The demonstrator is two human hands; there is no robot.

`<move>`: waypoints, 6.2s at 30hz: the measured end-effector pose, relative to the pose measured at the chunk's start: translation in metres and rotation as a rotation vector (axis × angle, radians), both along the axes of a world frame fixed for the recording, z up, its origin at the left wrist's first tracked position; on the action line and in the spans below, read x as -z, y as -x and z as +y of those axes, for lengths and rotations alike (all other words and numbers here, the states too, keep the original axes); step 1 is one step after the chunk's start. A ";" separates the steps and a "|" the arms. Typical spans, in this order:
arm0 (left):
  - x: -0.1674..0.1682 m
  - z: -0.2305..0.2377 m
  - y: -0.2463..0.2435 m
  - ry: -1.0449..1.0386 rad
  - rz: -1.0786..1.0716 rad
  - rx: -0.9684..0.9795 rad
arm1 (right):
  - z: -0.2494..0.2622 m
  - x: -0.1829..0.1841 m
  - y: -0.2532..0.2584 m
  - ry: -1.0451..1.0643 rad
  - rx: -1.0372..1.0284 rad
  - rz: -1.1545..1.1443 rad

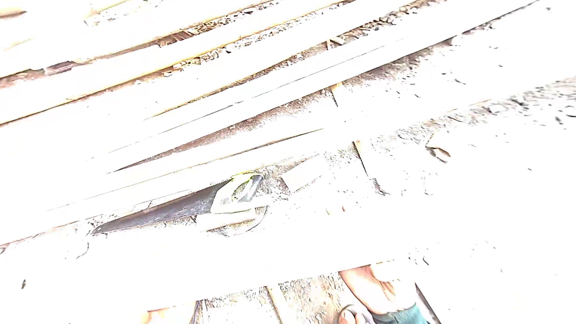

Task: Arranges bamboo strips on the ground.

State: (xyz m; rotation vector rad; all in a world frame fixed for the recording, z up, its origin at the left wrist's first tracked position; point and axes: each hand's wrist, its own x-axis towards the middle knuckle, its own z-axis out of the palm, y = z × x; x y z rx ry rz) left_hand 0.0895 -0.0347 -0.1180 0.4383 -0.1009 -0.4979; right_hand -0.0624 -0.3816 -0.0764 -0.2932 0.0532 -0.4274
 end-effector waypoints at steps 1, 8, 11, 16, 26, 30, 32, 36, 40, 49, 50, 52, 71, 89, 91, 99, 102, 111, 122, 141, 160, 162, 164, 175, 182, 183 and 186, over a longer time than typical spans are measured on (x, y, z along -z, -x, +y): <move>0.009 0.003 0.000 0.030 0.007 0.029 | 0.003 0.001 0.001 -0.046 0.041 0.054; 0.031 0.014 0.026 -0.039 0.116 -0.024 | 0.009 0.052 0.034 -0.020 0.093 0.162; 0.041 0.021 0.029 -0.070 0.104 -0.012 | 0.010 0.058 0.040 -0.050 0.080 0.155; 0.035 0.006 0.033 -0.146 0.283 -0.069 | 0.008 0.067 0.051 -0.059 0.021 0.143; 0.061 0.011 0.053 -0.170 0.515 -0.191 | -0.011 0.009 0.087 0.437 -0.313 1.202; 0.057 0.009 0.051 -0.160 0.571 -0.222 | -0.010 -0.070 0.054 1.547 -0.699 1.244; 0.059 0.010 0.052 -0.143 0.554 -0.206 | 0.008 -0.077 0.008 1.975 -0.622 0.902; 0.065 0.012 0.053 -0.062 0.468 -0.148 | 0.033 -0.042 -0.101 2.235 -1.469 0.778; 0.072 0.017 0.056 0.001 0.392 -0.122 | 0.043 -0.022 -0.107 2.151 -1.678 0.738; 0.023 0.020 0.032 -0.511 0.560 -0.085 | 0.027 -0.044 -0.115 2.504 -1.264 0.593; 0.001 0.019 0.027 -0.882 0.466 0.018 | 0.023 -0.049 -0.121 2.551 -1.192 0.582; -0.032 0.011 0.034 -1.657 -0.034 0.083 | 0.016 -0.056 -0.132 2.617 -1.110 0.584; -0.009 -0.087 -0.069 -1.974 -1.403 1.167 | 0.008 0.019 -0.130 2.393 -1.353 0.690; -0.041 -0.119 -0.142 -1.600 -0.945 1.679 | -0.010 -0.026 -0.112 2.358 -1.072 0.664; -0.033 -0.122 -0.154 -1.551 -0.949 1.738 | -0.003 -0.015 -0.081 2.484 -0.765 0.545; -0.014 -0.128 -0.175 -1.584 -0.753 1.846 | -0.015 0.020 -0.082 2.604 -0.459 0.302; -0.010 -0.126 -0.174 -1.655 -0.729 1.818 | -0.016 0.016 -0.084 2.602 -0.588 0.321; -0.027 -0.126 -0.145 -1.797 -0.916 1.697 | -0.007 0.031 -0.058 2.653 -0.254 0.308; -0.033 -0.099 -0.083 -2.018 -1.097 1.334 | 0.003 0.001 -0.070 2.335 -1.012 0.794; 0.073 -0.039 -0.006 -1.969 -1.678 -0.339 | 0.019 0.052 -0.010 2.584 -0.223 0.739; 0.012 -0.072 -0.027 -2.232 -1.422 0.850 | -0.022 0.022 -0.027 2.385 -0.747 0.917; 0.013 -0.073 -0.028 -2.237 -1.418 0.856 | -0.041 0.021 -0.021 2.381 -0.761 0.985; 0.013 -0.074 -0.028 -2.213 -1.406 0.845 | -0.056 0.025 -0.006 2.352 -0.632 1.027; 0.016 -0.071 -0.027 -2.158 -1.441 0.726 | 0.017 0.040 0.035 0.006 -0.039 1.183; 0.014 -0.069 -0.030 -2.172 -1.455 0.751 | 0.015 0.068 0.007 -0.114 0.058 1.059; 0.013 -0.069 -0.030 -2.174 -1.445 0.764 | 0.015 0.068 0.007 -0.113 0.062 1.060; 0.013 -0.069 -0.029 -2.183 -1.450 0.767 | 0.013 0.066 0.008 -0.119 0.067 1.070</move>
